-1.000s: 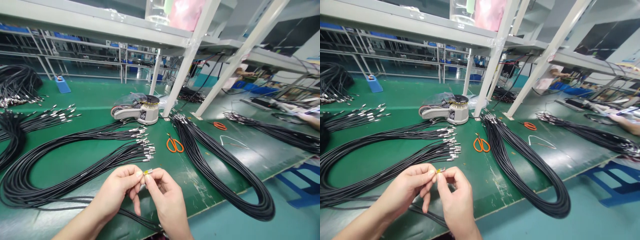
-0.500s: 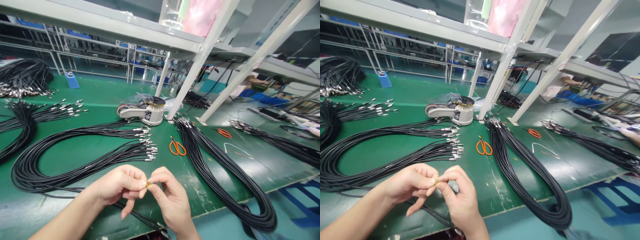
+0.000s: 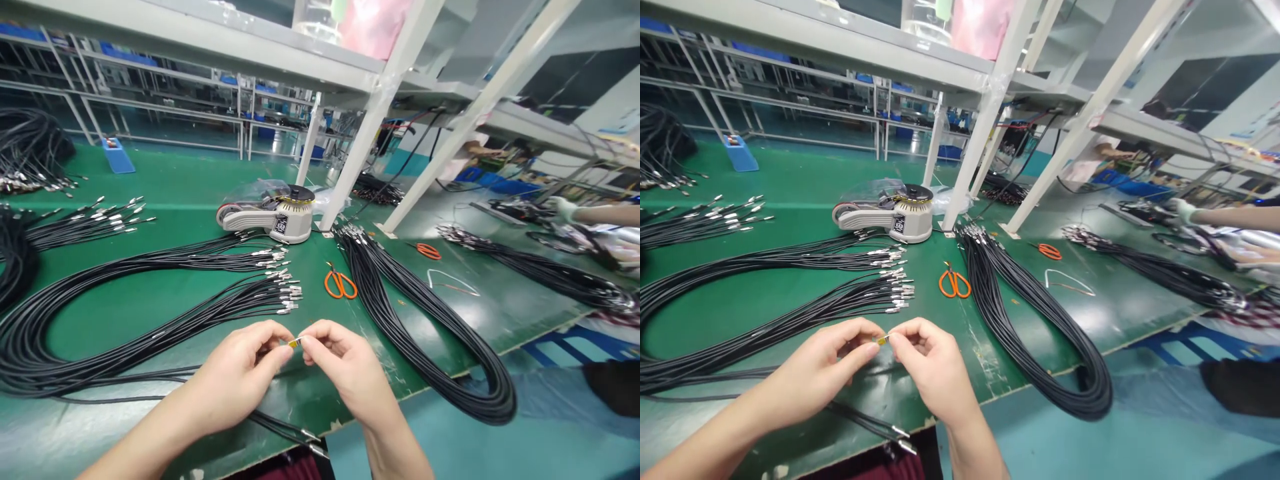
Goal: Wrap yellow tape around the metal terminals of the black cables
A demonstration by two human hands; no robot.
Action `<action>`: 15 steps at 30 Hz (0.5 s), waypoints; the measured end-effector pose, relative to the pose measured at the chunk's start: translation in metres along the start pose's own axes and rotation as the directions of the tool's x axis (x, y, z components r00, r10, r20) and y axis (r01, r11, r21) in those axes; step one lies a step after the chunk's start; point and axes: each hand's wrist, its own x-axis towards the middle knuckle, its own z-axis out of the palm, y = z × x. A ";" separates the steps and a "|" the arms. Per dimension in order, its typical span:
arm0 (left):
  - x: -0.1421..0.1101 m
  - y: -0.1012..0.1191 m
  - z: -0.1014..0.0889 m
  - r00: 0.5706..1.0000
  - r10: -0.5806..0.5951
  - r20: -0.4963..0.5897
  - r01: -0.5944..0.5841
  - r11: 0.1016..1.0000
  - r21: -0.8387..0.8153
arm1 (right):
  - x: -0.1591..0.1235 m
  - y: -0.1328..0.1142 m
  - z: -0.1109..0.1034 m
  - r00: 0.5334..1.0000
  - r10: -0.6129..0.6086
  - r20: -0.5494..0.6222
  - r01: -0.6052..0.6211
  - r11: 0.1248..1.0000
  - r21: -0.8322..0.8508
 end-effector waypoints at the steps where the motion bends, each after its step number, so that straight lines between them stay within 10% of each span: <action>1: 0.001 0.000 0.000 1.000 0.005 0.014 -0.005 1.000 0.004 | -0.001 0.000 0.002 1.000 -0.001 -0.002 0.001 1.000 -0.010; 15: 0.004 0.001 -0.008 0.997 -0.033 0.069 0.030 0.999 0.041 | -0.004 0.011 -0.008 0.996 0.091 0.017 -0.090 0.993 -0.083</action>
